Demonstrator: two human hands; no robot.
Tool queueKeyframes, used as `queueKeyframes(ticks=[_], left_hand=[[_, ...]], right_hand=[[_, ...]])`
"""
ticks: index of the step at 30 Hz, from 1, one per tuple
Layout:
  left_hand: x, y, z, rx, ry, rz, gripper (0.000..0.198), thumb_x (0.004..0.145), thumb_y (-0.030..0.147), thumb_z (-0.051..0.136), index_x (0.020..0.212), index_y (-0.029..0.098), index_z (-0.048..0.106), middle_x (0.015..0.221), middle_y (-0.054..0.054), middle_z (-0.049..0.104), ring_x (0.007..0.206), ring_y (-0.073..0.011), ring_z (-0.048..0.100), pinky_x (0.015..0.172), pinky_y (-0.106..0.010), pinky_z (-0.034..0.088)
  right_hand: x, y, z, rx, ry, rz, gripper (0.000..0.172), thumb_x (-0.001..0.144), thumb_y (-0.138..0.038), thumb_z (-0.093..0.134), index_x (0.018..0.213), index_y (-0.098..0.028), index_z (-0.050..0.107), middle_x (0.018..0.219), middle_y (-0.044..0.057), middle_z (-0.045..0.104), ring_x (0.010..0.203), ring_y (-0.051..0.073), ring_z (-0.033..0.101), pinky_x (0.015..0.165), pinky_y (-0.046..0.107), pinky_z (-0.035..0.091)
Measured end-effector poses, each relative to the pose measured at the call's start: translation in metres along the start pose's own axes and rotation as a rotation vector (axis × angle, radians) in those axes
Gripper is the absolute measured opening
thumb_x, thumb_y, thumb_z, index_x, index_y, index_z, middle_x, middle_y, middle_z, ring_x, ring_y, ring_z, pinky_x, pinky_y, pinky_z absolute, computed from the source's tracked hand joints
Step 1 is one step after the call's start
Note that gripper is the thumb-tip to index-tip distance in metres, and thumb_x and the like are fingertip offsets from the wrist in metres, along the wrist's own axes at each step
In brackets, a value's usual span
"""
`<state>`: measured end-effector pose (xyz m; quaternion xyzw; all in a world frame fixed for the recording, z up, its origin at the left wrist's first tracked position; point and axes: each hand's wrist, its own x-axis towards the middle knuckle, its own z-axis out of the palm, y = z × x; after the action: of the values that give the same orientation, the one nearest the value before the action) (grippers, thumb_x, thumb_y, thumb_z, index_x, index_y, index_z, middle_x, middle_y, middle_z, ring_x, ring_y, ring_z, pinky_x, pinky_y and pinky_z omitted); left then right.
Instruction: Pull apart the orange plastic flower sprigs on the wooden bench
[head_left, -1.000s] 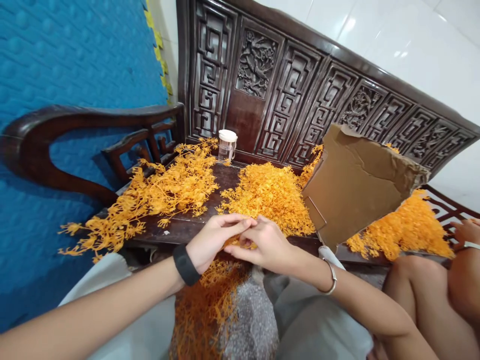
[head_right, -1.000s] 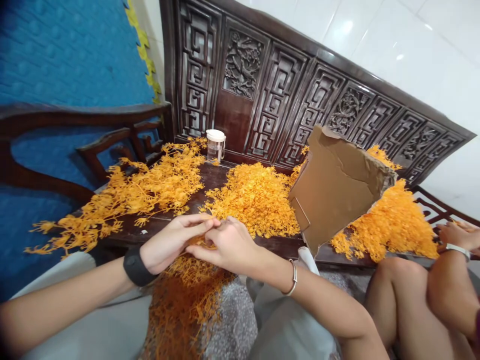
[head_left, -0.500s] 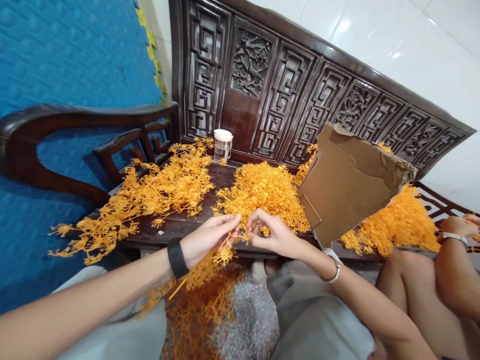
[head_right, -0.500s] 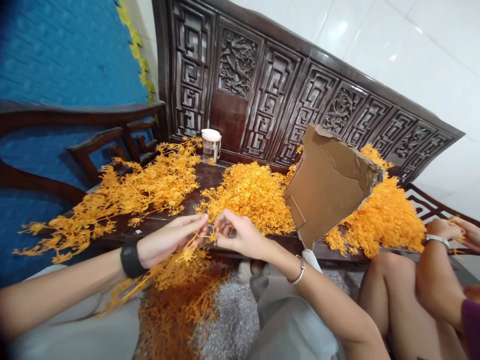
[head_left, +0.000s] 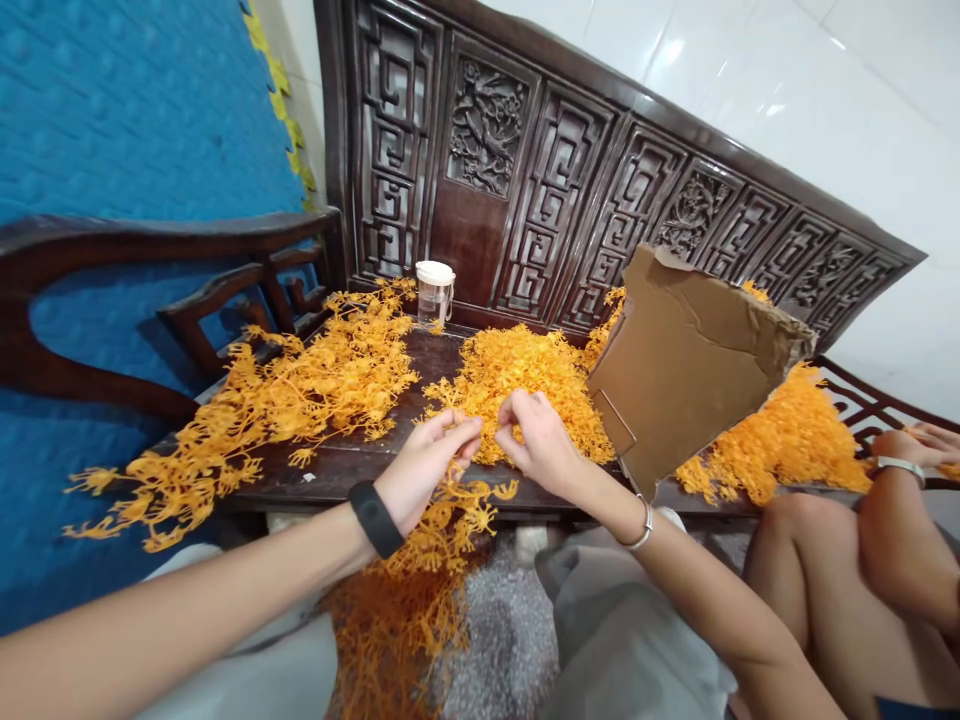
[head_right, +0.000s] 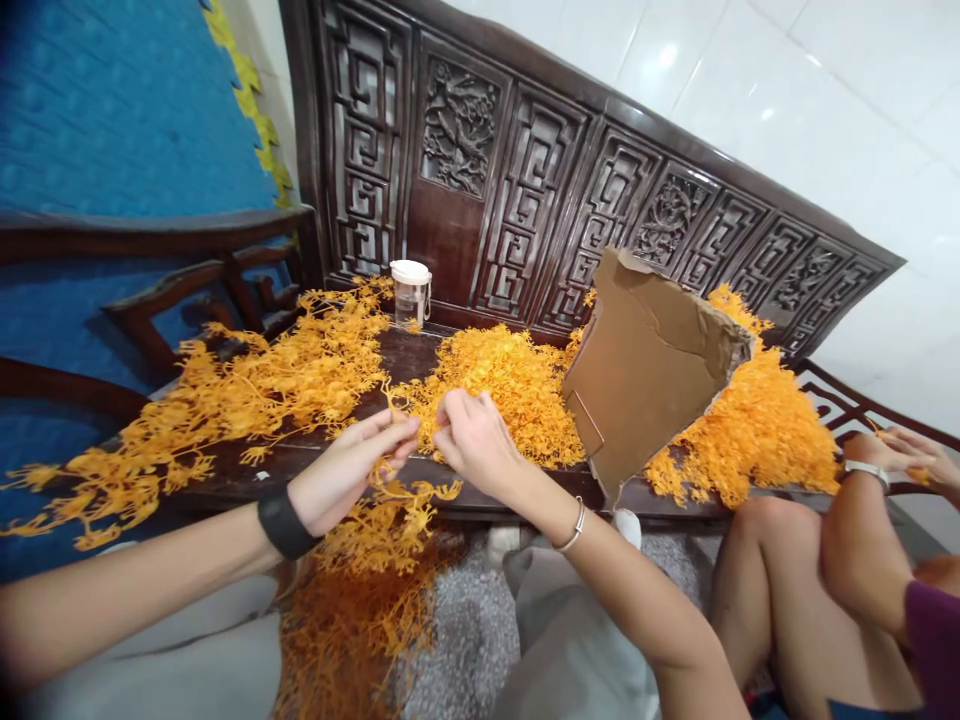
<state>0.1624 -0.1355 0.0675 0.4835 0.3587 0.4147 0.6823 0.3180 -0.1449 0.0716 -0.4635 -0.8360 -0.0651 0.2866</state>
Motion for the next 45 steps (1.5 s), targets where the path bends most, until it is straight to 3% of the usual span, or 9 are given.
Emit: queueKeyframes(ticks=[6,9,12,17,25,32,35,41,45], left_hand=[[0.009,0.003,0.015,-0.068,0.055,-0.009,0.027,0.07,0.034,0.059,0.06,0.019,0.039,0.049,0.009,0.039,0.045,-0.0055,0.031,0.042,-0.017,0.023],[-0.01,0.009,0.014,-0.085,0.063,-0.036,0.03,0.07,0.035,0.058,0.059,0.02,0.035,0.046,0.01,0.033,0.042,-0.0055,0.026,0.04,-0.017,0.021],[-0.035,0.017,0.008,-0.092,0.004,-0.099,0.033,0.072,0.039,0.059,0.059,0.02,0.035,0.048,0.009,0.035,0.044,-0.006,0.026,0.041,-0.017,0.025],[-0.038,0.024,-0.005,-0.07,0.002,-0.091,0.03,0.071,0.039,0.06,0.06,0.019,0.04,0.051,0.007,0.041,0.046,-0.0063,0.031,0.041,-0.017,0.026],[-0.009,0.014,-0.01,-0.081,0.002,-0.008,0.024,0.074,0.042,0.057,0.073,0.018,0.054,0.052,0.005,0.052,0.049,-0.0092,0.047,0.048,-0.02,0.034],[-0.004,0.008,-0.008,-0.13,-0.039,-0.01,0.031,0.073,0.045,0.06,0.083,0.016,0.064,0.057,0.002,0.055,0.049,-0.0082,0.042,0.048,-0.021,0.03],[-0.002,0.009,-0.008,-0.162,-0.049,-0.011,0.035,0.073,0.047,0.061,0.088,0.016,0.067,0.061,0.001,0.056,0.052,-0.0085,0.043,0.05,-0.021,0.031],[0.0,0.016,-0.007,-0.222,-0.034,0.041,0.032,0.073,0.047,0.061,0.088,0.019,0.068,0.06,0.003,0.054,0.051,-0.0087,0.038,0.048,-0.022,0.029],[0.0,0.016,-0.006,-0.244,0.006,0.093,0.027,0.075,0.043,0.061,0.083,0.019,0.069,0.065,0.002,0.055,0.063,-0.0105,0.044,0.058,-0.021,0.036]], right_hand=[[0.016,0.006,0.0,-0.176,0.062,0.028,0.009,0.079,-0.012,0.035,0.074,-0.018,0.039,0.073,0.004,0.051,0.065,0.015,0.044,0.069,0.03,0.033],[0.019,0.041,-0.018,-0.18,0.228,0.235,0.009,0.075,-0.011,0.037,0.073,-0.018,0.041,0.068,0.003,0.049,0.062,0.014,0.044,0.067,0.031,0.035],[0.015,0.09,-0.041,0.05,0.427,0.453,0.015,0.076,-0.016,0.044,0.091,-0.018,0.045,0.07,0.0,0.05,0.06,0.013,0.046,0.062,0.027,0.039],[0.013,0.129,-0.036,0.296,0.349,0.435,0.017,0.077,-0.028,0.051,0.09,-0.017,0.052,0.077,0.003,0.056,0.066,0.014,0.055,0.065,0.029,0.045],[0.033,0.128,0.004,-0.007,0.204,0.296,0.01,0.077,-0.022,0.053,0.082,-0.016,0.06,0.08,0.004,0.055,0.065,0.014,0.05,0.07,0.03,0.042],[0.043,0.124,0.013,-0.165,0.164,0.332,0.02,0.076,-0.021,0.056,0.095,-0.016,0.061,0.095,0.009,0.052,0.091,0.023,0.05,0.081,0.038,0.039],[0.042,0.099,0.012,0.002,0.125,0.281,0.022,0.079,-0.028,0.055,0.097,-0.016,0.06,0.092,0.008,0.054,0.084,0.019,0.052,0.077,0.034,0.041],[0.034,0.043,0.004,0.682,-0.445,0.133,0.05,0.088,-0.054,0.03,0.082,-0.016,0.062,0.079,0.004,0.06,0.072,0.013,0.056,0.071,0.028,0.045],[0.03,0.019,-0.007,0.555,-0.291,0.056,0.044,0.083,-0.057,0.041,0.09,-0.018,0.059,0.091,0.005,0.06,0.087,0.016,0.054,0.083,0.033,0.04]])
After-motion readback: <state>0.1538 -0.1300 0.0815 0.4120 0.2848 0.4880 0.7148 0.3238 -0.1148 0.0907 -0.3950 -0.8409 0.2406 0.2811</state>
